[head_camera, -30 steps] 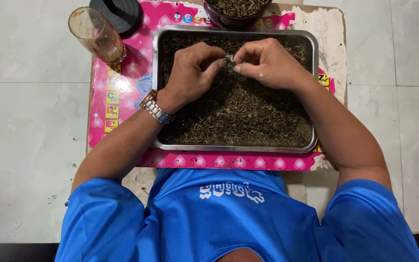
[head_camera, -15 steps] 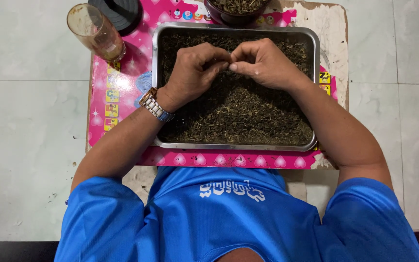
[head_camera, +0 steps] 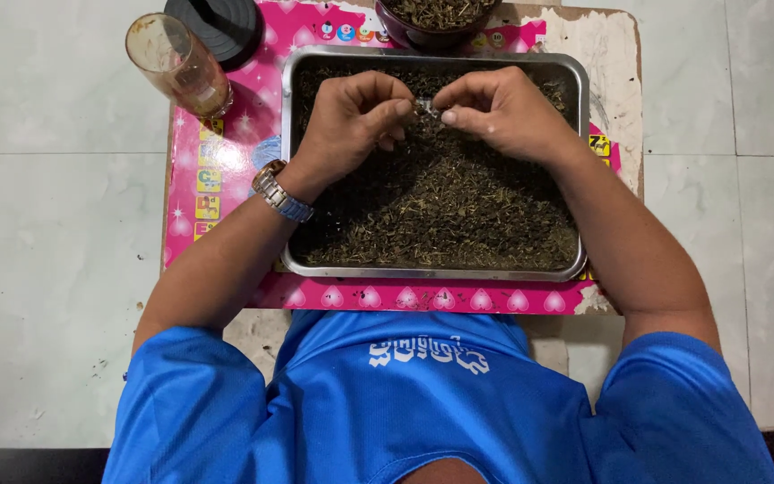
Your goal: Sorting through dried tea leaves in a metal tray to remove stems and debris
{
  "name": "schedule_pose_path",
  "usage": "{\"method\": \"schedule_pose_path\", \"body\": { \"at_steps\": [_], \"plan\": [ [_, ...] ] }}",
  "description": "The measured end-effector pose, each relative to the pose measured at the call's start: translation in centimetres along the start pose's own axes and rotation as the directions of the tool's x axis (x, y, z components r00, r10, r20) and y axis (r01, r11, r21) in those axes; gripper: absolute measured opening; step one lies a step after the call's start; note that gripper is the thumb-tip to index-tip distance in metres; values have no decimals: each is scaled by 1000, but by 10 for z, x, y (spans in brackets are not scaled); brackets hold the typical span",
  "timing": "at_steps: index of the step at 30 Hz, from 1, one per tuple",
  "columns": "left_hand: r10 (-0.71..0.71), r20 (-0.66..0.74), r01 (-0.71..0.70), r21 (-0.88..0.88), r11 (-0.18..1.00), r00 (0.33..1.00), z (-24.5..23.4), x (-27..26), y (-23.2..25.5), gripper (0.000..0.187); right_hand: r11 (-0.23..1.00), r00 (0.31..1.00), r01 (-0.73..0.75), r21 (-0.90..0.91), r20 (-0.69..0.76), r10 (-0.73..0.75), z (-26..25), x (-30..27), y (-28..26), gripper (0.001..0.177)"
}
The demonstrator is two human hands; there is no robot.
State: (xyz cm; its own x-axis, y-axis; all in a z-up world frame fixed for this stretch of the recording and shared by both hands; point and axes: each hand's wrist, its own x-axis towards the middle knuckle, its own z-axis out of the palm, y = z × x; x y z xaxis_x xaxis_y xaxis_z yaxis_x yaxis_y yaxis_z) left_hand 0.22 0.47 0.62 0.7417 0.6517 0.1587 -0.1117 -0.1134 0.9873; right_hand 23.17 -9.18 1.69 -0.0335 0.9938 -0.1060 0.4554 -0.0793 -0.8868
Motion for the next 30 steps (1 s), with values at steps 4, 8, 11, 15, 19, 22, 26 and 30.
{"method": "schedule_pose_path", "body": {
  "at_steps": [4, 8, 11, 15, 19, 22, 26, 30],
  "plan": [
    [-68, 8, 68, -52, 996, 998, -2, 2, 3, 14, 977, 993, 56, -206, -93, -76, 6, -6, -9, 25],
    [-75, 41, 73, 58, 996, 996, -2, 14, 31, 8, 865, 984, 133, -483, -36, -172, 4, -6, 0, 24],
    [43, 111, -75, 304, 950, 993, -4, 48, 40, 13, 775, 964, 213, -594, -1, -265, 5, -1, 22, 25],
    [161, -16, -91, 766, 637, 987, -24, 132, -27, 30, 749, 975, 161, -643, -16, -223, 5, -1, 17, 26],
    [295, -15, -182, 756, 629, 955, -15, 132, -37, 25, 720, 967, 153, -677, -46, -249, -3, -5, 23, 26],
    [414, 170, -415, 661, 625, 894, -7, 71, 12, 22, 741, 992, 20, -671, -77, -97, -8, -11, 28, 25],
    [-39, 124, -101, 926, 363, 992, -26, 20, 8, 11, 677, 1000, 14, -736, -2, -23, -2, -10, 9, 40],
    [-326, 42, 16, 985, 174, 944, -20, -5, -2, 26, 728, 972, -22, -685, 155, 175, 10, -4, -15, 49]
  ]
}}
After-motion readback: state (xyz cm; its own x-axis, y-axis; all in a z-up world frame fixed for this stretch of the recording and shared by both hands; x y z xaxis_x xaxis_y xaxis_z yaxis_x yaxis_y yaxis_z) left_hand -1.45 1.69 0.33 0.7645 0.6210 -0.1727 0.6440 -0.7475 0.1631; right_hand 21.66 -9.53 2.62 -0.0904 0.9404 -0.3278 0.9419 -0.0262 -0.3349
